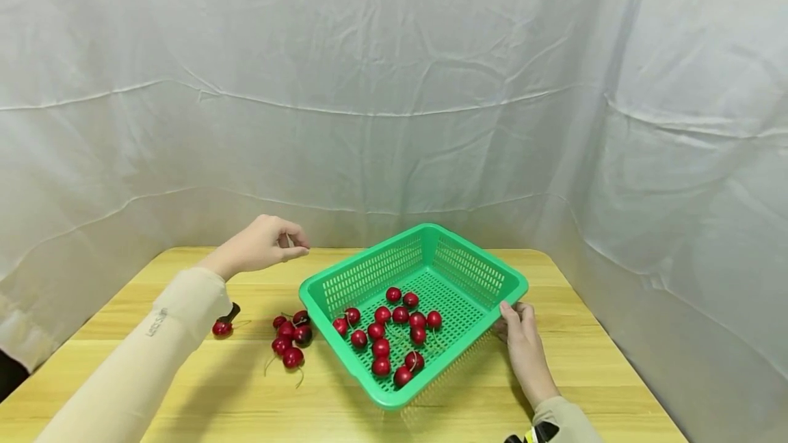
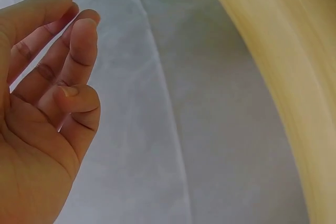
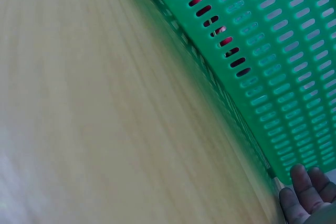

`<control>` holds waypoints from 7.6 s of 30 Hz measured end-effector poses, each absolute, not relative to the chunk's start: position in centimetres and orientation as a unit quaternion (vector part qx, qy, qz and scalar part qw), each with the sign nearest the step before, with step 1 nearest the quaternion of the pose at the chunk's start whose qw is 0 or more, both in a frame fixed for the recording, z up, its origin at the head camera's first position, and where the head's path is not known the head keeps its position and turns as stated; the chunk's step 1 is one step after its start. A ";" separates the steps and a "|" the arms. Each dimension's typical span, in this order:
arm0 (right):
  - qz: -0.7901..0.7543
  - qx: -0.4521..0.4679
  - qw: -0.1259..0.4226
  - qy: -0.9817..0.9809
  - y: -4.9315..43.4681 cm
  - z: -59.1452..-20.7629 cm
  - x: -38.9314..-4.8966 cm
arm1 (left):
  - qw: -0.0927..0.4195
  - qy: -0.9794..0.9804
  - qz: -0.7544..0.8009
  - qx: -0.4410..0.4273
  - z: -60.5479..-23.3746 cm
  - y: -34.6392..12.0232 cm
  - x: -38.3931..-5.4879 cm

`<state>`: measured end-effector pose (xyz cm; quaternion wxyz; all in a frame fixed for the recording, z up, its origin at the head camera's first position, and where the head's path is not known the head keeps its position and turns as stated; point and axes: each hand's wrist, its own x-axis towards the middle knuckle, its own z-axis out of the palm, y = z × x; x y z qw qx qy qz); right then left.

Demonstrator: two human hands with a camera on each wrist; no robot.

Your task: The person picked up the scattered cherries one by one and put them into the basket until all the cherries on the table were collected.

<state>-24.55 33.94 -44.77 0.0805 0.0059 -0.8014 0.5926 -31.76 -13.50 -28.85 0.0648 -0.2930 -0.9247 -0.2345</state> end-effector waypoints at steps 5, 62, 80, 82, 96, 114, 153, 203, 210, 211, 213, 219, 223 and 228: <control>0.592 0.006 0.081 -0.802 33.8 -44.7 -24.6 | 0.036 -0.929 -0.248 -0.271 -30.4 -14.9 -32.1; 0.587 0.001 0.078 -0.806 34.0 -44.7 -24.4 | -0.136 -0.930 -0.227 -0.255 -37.9 -16.2 -31.1; 0.587 0.000 0.075 -0.806 34.0 -44.6 -24.3 | -0.120 -0.928 -0.229 -0.270 -37.3 -16.5 -31.3; 0.587 0.000 0.075 -0.806 34.0 -44.6 -24.3 | -0.114 -0.926 -0.232 -0.274 -37.2 -16.5 -31.4; 0.595 0.001 0.077 -0.800 33.8 -44.6 -24.3 | -0.100 -0.915 -0.264 -0.289 -35.6 -16.6 -31.6; 0.590 0.005 0.070 -0.804 33.9 -44.7 -24.3 | -0.048 -0.929 -0.254 -0.265 -32.0 -16.4 -31.7; 0.596 -0.001 0.082 -0.799 34.1 -44.7 -24.0 | 0.012 -0.892 -0.139 -0.431 -27.4 1.7 -32.7; 0.588 0.007 0.077 -0.805 33.7 -44.6 -23.9 | -0.097 -0.860 -0.056 -0.498 -30.2 9.7 -28.5; 0.590 0.003 0.080 -0.803 33.7 -44.7 -24.0 | -0.094 -0.860 -0.052 -0.500 -30.5 9.7 -28.5; 0.590 0.004 0.080 -0.803 33.7 -44.7 -24.0 | -0.094 -0.860 -0.052 -0.499 -30.5 9.7 -28.5; 0.590 0.005 0.079 -0.804 33.8 -44.8 -24.1 | -0.094 -0.861 -0.051 -0.498 -30.6 9.7 -28.6; 0.588 0.006 0.077 -0.805 33.7 -44.7 -24.0 | -0.084 -0.861 -0.055 -0.499 -30.5 9.8 -28.7; 0.587 0.008 0.077 -0.806 33.7 -44.7 -24.0 | -0.076 -0.861 -0.059 -0.500 -30.5 9.8 -28.8; 0.588 0.009 0.074 -0.806 33.7 -44.7 -24.0 | -0.078 -0.859 -0.061 -0.502 -30.6 9.9 -28.9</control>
